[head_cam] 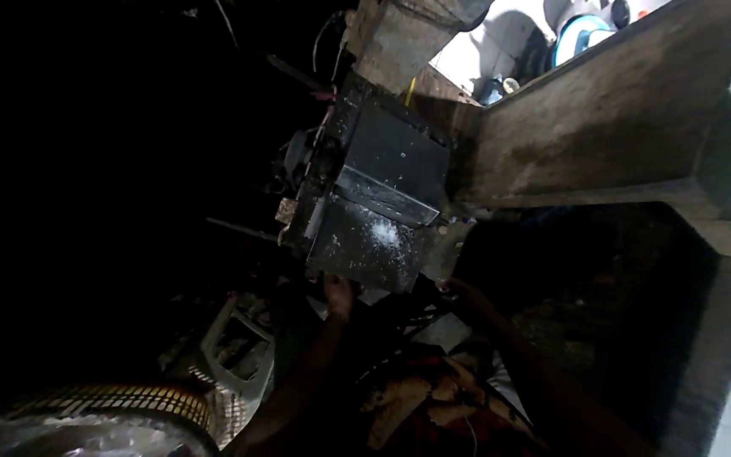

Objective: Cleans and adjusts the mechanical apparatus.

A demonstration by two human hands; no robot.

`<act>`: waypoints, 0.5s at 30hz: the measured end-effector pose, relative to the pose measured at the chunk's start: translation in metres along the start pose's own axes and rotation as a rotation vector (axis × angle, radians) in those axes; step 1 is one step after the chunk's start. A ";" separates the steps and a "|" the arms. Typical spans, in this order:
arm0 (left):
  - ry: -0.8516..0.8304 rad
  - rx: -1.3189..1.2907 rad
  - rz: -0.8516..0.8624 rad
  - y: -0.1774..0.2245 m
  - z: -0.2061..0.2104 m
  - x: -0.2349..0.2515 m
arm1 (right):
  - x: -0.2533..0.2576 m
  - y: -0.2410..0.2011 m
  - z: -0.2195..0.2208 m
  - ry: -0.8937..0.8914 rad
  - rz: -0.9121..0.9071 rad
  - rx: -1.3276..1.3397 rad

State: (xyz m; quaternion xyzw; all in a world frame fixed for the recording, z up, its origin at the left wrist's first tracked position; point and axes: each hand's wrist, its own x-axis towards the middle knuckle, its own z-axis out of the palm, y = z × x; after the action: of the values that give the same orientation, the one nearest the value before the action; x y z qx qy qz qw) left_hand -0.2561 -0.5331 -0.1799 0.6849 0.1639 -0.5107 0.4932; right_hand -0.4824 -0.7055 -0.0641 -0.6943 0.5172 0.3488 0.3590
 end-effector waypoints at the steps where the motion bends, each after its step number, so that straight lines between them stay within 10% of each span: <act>1: 0.031 0.086 0.068 0.001 -0.003 0.001 | 0.001 -0.002 -0.001 0.001 0.001 -0.010; 6: -0.031 0.470 0.301 -0.004 -0.017 -0.003 | 0.006 -0.006 -0.007 0.024 -0.058 -0.016; 12: -0.066 -0.129 -0.216 0.015 0.009 -0.014 | 0.008 -0.007 -0.013 0.026 -0.055 0.012; 15: 0.012 0.380 0.057 0.011 0.005 -0.008 | 0.006 -0.008 -0.014 0.027 -0.020 0.014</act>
State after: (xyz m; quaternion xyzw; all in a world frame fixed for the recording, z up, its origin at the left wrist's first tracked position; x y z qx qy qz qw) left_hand -0.2540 -0.5400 -0.1668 0.7729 0.0481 -0.5145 0.3683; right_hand -0.4715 -0.7183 -0.0609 -0.7017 0.5174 0.3320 0.3602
